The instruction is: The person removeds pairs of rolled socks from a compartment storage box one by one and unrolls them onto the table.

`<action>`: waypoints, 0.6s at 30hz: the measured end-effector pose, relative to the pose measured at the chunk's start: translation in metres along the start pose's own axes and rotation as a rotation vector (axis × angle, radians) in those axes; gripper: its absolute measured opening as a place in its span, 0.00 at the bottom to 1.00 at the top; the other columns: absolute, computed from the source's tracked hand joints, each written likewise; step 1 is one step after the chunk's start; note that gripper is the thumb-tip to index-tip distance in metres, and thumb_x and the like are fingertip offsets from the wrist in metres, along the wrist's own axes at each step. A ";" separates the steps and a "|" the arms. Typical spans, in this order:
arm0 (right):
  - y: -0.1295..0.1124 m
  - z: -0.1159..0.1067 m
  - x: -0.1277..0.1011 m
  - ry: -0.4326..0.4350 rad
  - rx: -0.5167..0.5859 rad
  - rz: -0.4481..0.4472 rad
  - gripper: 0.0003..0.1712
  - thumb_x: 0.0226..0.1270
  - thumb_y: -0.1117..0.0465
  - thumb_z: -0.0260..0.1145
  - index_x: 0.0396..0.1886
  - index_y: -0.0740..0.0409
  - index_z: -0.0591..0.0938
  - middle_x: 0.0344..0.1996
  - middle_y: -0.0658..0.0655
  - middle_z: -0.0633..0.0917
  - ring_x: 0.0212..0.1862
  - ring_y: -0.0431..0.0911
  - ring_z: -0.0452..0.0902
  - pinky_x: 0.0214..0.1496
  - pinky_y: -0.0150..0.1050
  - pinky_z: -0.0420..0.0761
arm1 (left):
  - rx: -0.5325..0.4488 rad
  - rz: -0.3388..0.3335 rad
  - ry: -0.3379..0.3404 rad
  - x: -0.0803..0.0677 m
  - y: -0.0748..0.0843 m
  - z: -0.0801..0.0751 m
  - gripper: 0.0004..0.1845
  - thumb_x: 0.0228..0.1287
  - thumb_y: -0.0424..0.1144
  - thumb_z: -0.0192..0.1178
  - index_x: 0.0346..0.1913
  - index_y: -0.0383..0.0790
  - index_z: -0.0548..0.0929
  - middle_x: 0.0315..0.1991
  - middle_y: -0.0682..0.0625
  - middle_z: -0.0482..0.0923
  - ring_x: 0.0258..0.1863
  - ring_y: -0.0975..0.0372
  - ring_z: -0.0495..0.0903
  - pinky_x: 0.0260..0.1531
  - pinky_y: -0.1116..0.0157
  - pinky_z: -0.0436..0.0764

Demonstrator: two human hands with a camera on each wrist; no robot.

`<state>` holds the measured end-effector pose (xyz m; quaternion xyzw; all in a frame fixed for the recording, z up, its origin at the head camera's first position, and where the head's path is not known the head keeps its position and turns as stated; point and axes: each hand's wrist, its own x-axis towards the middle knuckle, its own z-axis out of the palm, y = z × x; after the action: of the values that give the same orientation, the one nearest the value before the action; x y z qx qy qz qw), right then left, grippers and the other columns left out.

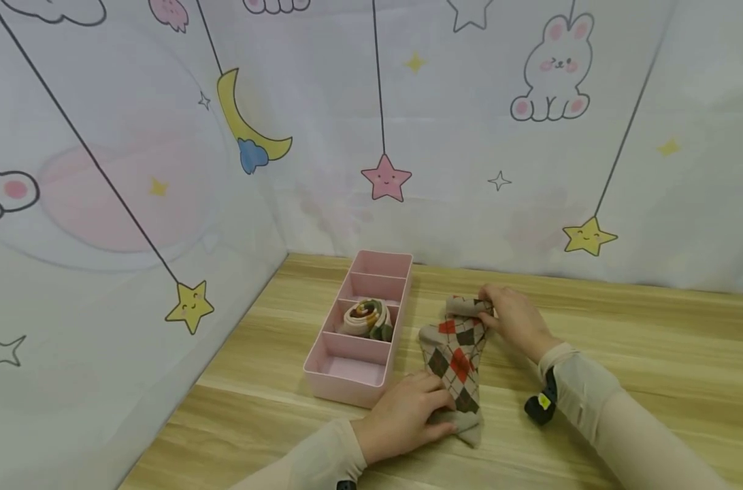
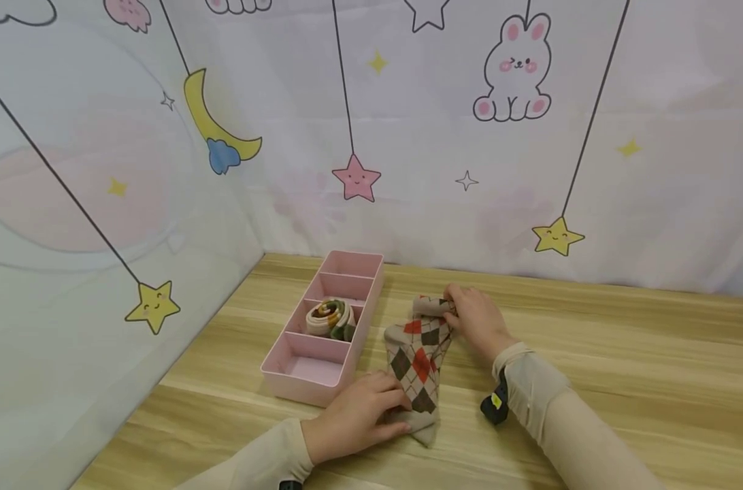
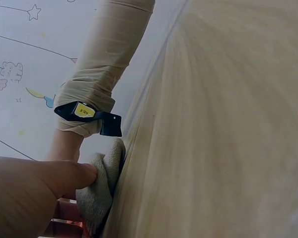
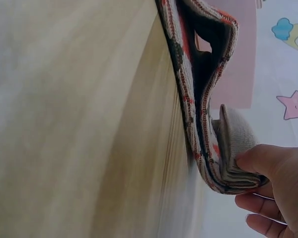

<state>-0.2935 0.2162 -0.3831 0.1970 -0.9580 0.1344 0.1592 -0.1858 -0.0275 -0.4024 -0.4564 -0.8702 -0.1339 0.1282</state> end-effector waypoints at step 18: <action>0.008 0.005 0.004 -0.006 -0.016 0.001 0.13 0.58 0.62 0.71 0.41 0.60 0.80 0.37 0.59 0.84 0.40 0.54 0.77 0.44 0.51 0.77 | 0.009 0.007 0.005 -0.001 0.000 0.000 0.10 0.60 0.52 0.65 0.38 0.52 0.84 0.38 0.61 0.79 0.40 0.70 0.75 0.40 0.76 0.72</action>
<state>-0.3014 0.2208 -0.3877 0.1956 -0.9597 0.1260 0.1578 -0.1855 -0.0285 -0.4026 -0.4587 -0.8688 -0.1305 0.1331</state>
